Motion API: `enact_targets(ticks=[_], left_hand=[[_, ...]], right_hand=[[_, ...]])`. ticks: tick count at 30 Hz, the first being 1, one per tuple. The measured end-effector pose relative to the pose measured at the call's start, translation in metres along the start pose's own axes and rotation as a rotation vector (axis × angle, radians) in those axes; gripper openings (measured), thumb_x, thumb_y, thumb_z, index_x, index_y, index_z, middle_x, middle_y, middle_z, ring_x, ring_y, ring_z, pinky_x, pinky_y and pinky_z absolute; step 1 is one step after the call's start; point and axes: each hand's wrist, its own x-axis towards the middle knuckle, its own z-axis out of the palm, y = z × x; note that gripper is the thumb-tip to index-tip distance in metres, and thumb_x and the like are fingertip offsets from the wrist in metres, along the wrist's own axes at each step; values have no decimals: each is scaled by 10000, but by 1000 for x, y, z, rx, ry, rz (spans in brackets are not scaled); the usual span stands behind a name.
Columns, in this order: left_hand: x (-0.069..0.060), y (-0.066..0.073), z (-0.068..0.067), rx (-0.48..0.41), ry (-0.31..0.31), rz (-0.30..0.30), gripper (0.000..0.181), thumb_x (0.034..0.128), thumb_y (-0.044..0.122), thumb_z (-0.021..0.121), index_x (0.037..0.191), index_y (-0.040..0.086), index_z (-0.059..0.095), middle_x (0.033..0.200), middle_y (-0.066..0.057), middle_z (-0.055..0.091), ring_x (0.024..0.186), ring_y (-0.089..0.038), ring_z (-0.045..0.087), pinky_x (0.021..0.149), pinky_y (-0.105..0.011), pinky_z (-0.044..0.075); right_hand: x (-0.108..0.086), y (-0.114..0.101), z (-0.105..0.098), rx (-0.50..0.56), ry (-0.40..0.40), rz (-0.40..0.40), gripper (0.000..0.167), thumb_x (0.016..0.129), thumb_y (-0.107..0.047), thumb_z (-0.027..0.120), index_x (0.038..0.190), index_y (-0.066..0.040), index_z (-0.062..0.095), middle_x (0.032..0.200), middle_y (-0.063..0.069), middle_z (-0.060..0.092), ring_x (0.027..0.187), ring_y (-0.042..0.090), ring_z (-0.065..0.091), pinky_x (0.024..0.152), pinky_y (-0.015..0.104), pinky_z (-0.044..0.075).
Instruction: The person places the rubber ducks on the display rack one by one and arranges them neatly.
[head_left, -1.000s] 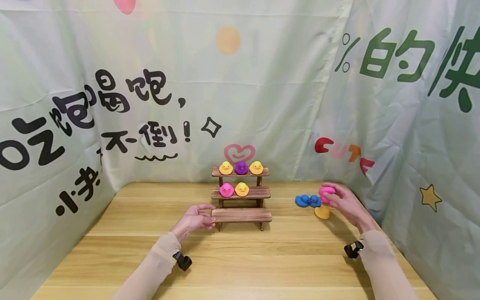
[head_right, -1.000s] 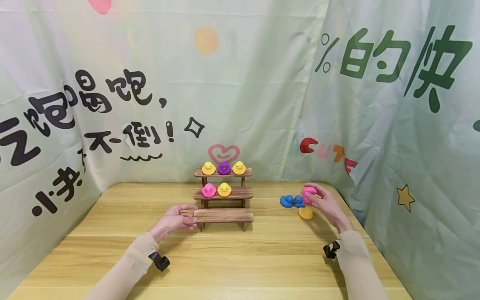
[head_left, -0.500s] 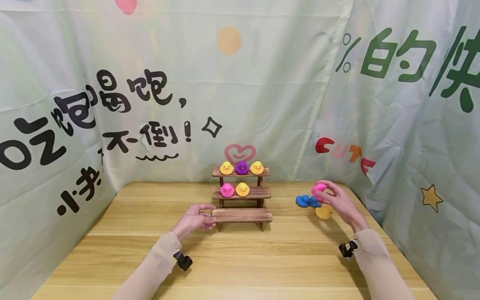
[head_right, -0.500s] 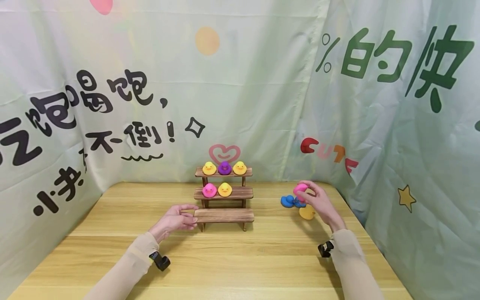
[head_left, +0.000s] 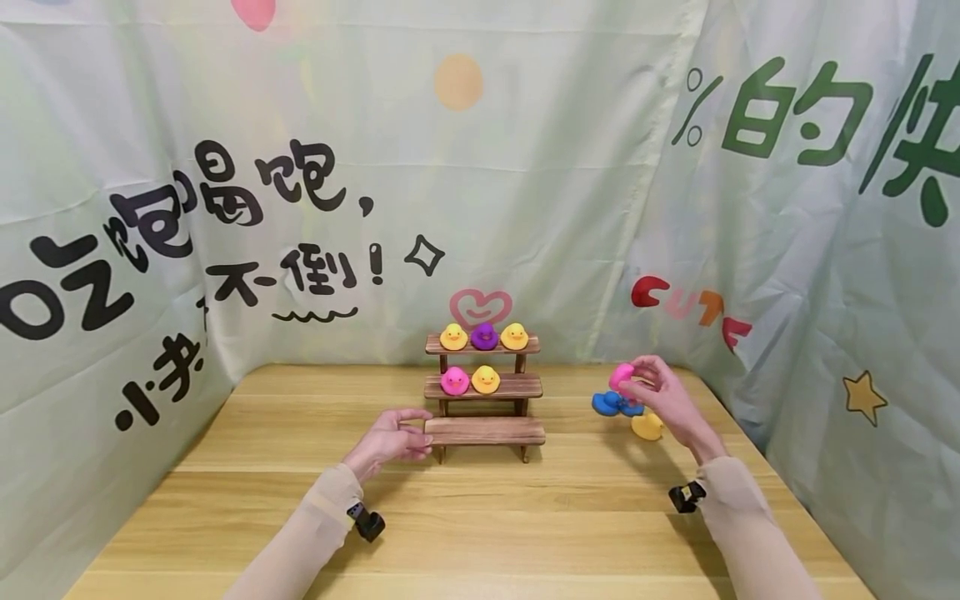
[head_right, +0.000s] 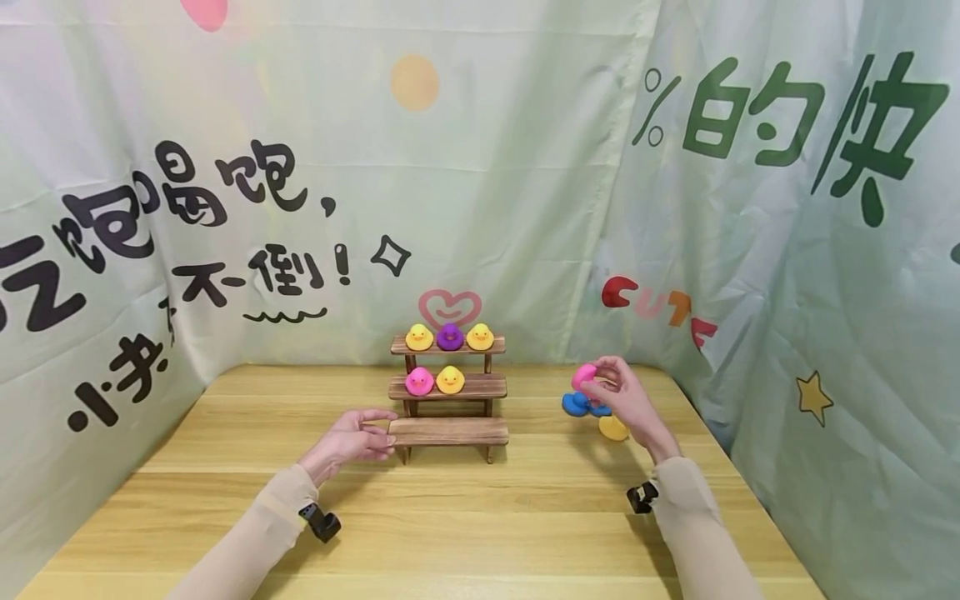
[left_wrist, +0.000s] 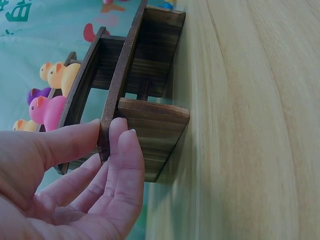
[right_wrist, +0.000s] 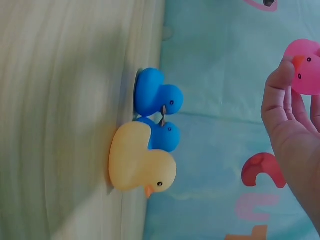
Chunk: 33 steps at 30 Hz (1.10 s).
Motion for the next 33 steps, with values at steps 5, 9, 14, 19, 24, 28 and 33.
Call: enact_targets(ticks=[5,9,14,19,24,28,33], left_hand=[[1,0,1,6,-1,1,524,877,-70,638,1375,-40,477,961,-172,679,766,-215,689,737,-346,638],[1,2,2,5,-4,2,529,875,-70,640,1377,-48,472,981,-186,675,771,-219,690,734,-346,638],[-1,3,2,8,1,8,527,879,-69,640,1377,-52,471,980,-187,677,764,-212,689,739,-366,639],[0,1,1,-1,4,7,526,877,-68,644,1375,-50,476,964,-177,682,756,-204,691,735,-354,639],[1,-1,0,-5,5,4,516,877,-63,647,1367,-42,488,949,-168,687,746,-193,693,756,-360,638],[-1,0,1,1,0,20,521,881,-62,643,1374,-57,473,937,-162,684,735,-179,687,735,-339,638],[-3,1,1,6,-1,35,528,882,-61,642,1378,-75,460,933,-161,682,728,-170,684,708,-314,635]], right_hand=[[0,-1,5,3,7,-16,353,971,-148,618,1265,-45,452,1084,-130,648,897,71,655,772,294,611],[3,-4,12,-42,16,-14,433,979,-211,614,1333,-6,474,1091,-147,642,903,71,643,793,312,612],[8,-11,21,-39,44,-2,472,971,-247,626,1352,9,514,1042,-155,655,888,58,640,794,258,607],[13,-15,30,4,62,8,418,949,-244,661,1271,14,595,1006,-133,674,892,73,645,768,213,588],[16,-17,39,-32,41,18,448,928,-264,688,1268,16,609,1026,-124,676,911,64,653,781,216,578],[19,-18,46,-40,34,8,451,909,-249,713,1270,5,621,1007,-113,695,886,68,663,751,223,584],[24,-22,58,2,39,-16,454,883,-164,740,1256,59,611,935,-131,709,834,42,664,707,216,590]])
